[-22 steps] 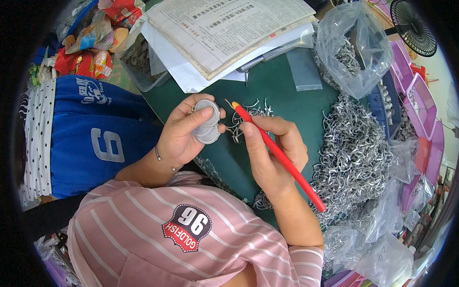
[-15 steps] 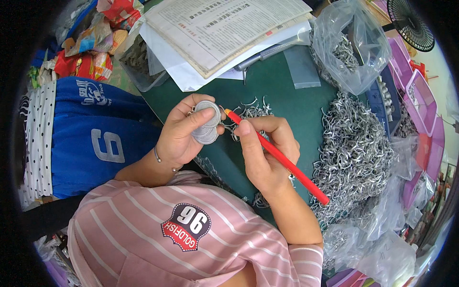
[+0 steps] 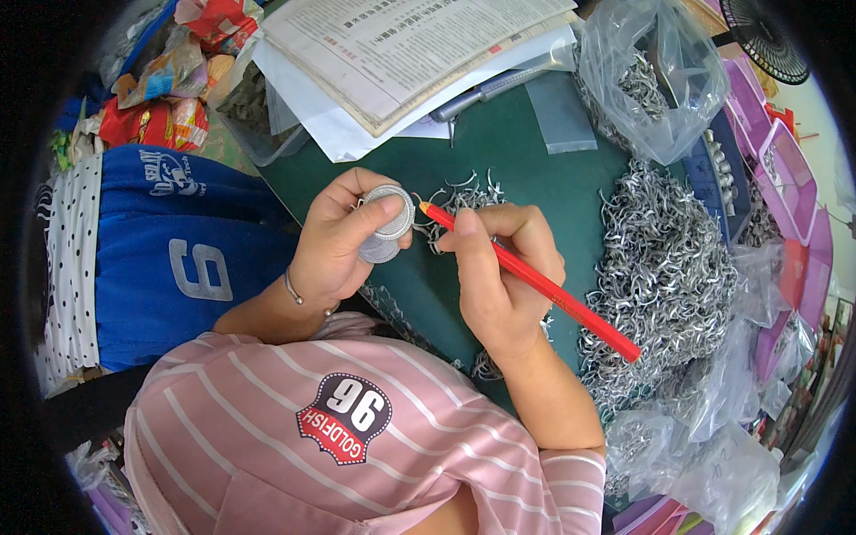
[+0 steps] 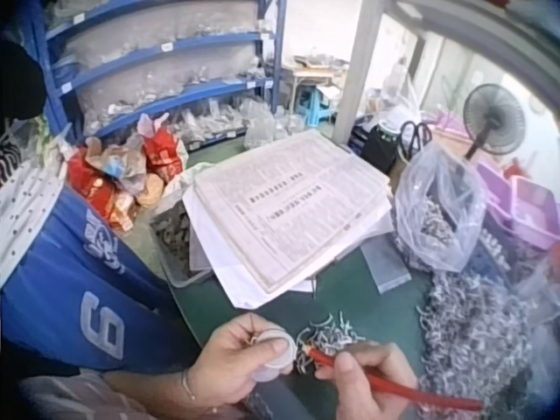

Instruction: The person picks up several metal disks and looks at them, then uses a red pencil to mark a spot on the edge of one disk before placing it into a small plastic bag.

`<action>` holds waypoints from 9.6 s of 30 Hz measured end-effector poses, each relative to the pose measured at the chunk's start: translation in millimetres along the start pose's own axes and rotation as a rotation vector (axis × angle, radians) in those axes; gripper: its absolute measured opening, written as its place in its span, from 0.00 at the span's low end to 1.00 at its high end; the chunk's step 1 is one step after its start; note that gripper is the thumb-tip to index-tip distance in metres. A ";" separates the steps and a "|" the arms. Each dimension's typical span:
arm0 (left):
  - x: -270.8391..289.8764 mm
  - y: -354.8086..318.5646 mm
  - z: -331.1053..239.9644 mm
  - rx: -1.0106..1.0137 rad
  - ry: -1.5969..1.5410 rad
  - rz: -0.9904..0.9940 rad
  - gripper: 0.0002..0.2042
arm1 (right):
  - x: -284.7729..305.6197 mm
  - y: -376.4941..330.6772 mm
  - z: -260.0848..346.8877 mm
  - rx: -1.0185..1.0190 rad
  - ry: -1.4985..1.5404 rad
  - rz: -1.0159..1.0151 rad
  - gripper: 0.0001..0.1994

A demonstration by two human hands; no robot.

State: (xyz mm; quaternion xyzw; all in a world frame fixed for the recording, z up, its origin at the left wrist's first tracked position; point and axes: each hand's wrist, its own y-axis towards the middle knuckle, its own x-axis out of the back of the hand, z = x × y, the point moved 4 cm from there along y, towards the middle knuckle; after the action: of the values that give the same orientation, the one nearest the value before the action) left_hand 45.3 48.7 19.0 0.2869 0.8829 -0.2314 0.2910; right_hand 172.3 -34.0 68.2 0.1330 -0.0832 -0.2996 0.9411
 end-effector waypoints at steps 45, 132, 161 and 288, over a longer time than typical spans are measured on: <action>0.9 2.7 -1.8 0.007 0.010 0.044 0.04 | 1.3 -3.5 -2.3 0.001 0.030 0.038 0.06; -2.2 7.4 14.9 0.095 -0.114 0.181 0.04 | 6.5 -13.8 -10.9 -0.169 0.412 0.066 0.18; 38.8 -7.2 0.9 0.154 -0.337 0.034 0.15 | 3.9 -20.7 -11.9 -0.238 0.172 0.162 0.08; -14.1 -3.4 20.8 0.360 -0.042 0.113 0.05 | 20.2 -36.6 11.1 0.423 -0.369 0.077 0.08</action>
State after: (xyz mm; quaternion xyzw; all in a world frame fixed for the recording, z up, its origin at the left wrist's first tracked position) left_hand 60.4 29.1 13.9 0.3784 0.8035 -0.3748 0.2658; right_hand 166.2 -76.8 69.3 0.2663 -0.3186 -0.2587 0.8721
